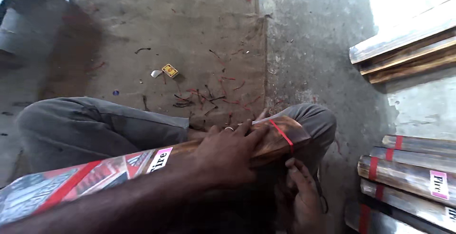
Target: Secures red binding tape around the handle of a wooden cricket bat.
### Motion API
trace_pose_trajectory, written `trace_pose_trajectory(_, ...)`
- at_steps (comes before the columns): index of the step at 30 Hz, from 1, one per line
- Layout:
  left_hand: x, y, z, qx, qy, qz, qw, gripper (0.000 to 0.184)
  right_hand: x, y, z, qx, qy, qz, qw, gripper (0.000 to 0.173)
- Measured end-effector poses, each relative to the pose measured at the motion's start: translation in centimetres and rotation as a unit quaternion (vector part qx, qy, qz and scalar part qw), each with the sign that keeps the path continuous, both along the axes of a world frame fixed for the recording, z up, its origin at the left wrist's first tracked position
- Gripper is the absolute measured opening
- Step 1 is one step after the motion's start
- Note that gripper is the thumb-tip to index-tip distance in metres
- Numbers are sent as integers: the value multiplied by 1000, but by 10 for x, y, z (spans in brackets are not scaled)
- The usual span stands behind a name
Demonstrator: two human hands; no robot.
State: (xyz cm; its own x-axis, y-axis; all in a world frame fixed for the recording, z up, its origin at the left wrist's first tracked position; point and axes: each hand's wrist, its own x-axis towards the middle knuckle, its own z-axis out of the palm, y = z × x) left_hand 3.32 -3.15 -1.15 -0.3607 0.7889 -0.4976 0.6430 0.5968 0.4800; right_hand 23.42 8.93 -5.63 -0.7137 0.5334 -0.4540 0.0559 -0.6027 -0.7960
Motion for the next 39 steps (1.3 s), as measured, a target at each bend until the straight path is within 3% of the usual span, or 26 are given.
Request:
trace_pose_trajectory(5,-26,-3,40,-50,-272,2,961,99,-8,0,26,-24,81,-2,996,12)
trace_pose_trajectory(8,-32,-6,34,-52,-381,3,923,87,-11,-2,32,-77,102,-6,992,12)
trace_pose_trajectory(11,-38,-10,18,-34,-409,14,912,65,-15,-2,27,-98,73,-15,992,14)
trace_pose_trajectory(13,-41,-14,19,17,-310,45,949,54,-21,4,21,-88,47,-10,995,16)
trace_pose_trajectory(15,-27,-17,24,114,-49,40,992,55,-29,11,16,-78,38,-1,996,20)
trace_pose_trajectory(17,4,-18,16,193,201,12,960,60,-36,14,13,-83,41,13,996,24)
trace_pose_trajectory(19,39,-18,0,191,291,-22,937,79,-37,15,11,-81,23,15,996,22)
trace_pose_trajectory(20,54,-19,-11,168,311,-32,935,85,-33,13,11,-73,-6,9,997,21)
trace_pose_trajectory(24,59,-11,-30,162,342,-38,925,60,-2,1,6,-51,-69,-9,996,22)
trace_pose_trajectory(29,60,-10,-26,145,348,-64,924,58,26,-15,-13,-78,15,-43,996,20)
trace_pose_trajectory(32,61,-9,-23,131,348,-77,925,63,32,-18,-23,-119,60,-39,990,21)
trace_pose_trajectory(36,59,-7,-20,131,291,-88,944,76,36,-22,-30,-174,58,-29,983,19)
trace_pose_trajectory(39,59,-8,-22,132,269,-92,950,76,36,-21,-30,-206,51,-49,976,18)
